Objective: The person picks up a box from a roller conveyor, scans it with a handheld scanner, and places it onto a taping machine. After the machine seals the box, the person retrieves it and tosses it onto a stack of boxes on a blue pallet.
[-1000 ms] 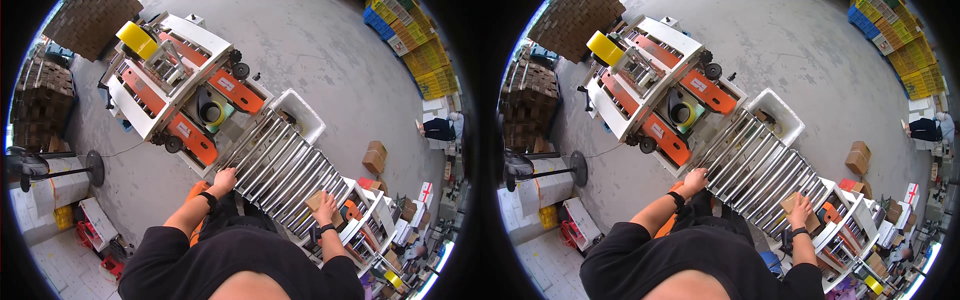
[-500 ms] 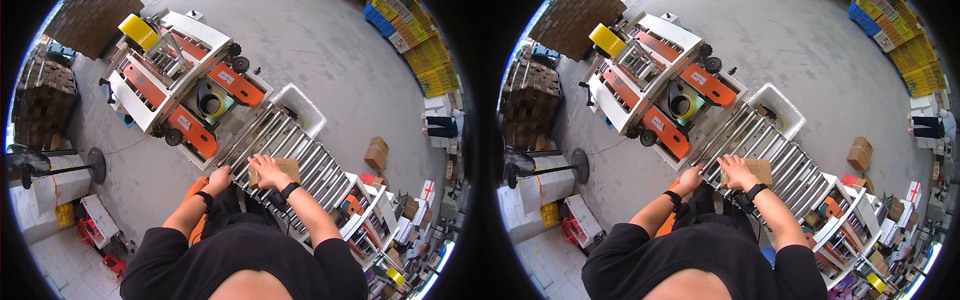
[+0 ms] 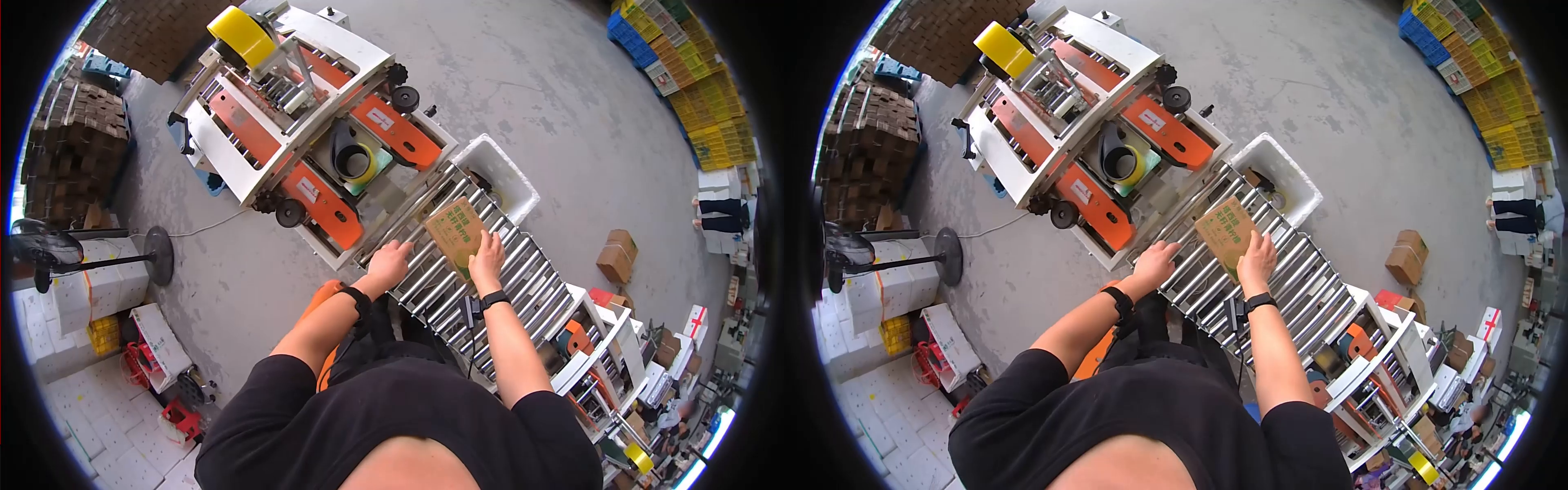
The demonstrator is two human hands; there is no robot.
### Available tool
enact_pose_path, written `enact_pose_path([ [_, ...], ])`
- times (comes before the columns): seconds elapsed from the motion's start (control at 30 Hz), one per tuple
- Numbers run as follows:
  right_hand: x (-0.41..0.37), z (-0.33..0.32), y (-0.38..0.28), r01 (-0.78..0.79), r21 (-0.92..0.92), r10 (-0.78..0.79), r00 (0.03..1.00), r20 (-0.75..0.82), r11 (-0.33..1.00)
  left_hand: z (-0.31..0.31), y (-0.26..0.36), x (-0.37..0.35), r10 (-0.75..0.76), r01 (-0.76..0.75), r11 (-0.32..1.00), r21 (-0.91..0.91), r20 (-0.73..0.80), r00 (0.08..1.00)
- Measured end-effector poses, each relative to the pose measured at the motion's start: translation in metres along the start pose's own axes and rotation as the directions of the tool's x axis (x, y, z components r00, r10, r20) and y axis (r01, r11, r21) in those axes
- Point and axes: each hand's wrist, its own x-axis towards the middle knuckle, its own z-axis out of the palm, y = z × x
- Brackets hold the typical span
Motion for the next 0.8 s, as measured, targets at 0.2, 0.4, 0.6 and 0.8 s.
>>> enact_pose_path([
  [0.2,-0.032,0.006,-0.008,-0.097,0.009,0.097,0.994,-0.048,0.995,0.004,0.056,0.055,0.26,-0.251,0.944,0.216,-0.014,0.965],
  [0.4,-0.033,0.013,-0.012,-0.119,0.065,0.115,0.991,0.069,0.991,0.01,0.06,0.08,0.25,-0.298,0.854,0.427,0.166,0.954],
  [0.6,-0.028,0.015,-0.002,0.003,0.085,-0.01,0.996,0.084,0.996,0.027,0.048,0.077,0.3,-0.244,0.838,0.488,-0.039,0.953],
  [0.8,-0.031,0.002,-0.015,0.157,0.013,-0.157,0.972,0.177,0.987,0.022,0.026,0.046,0.282,-0.223,0.879,0.42,-0.082,0.956],
])
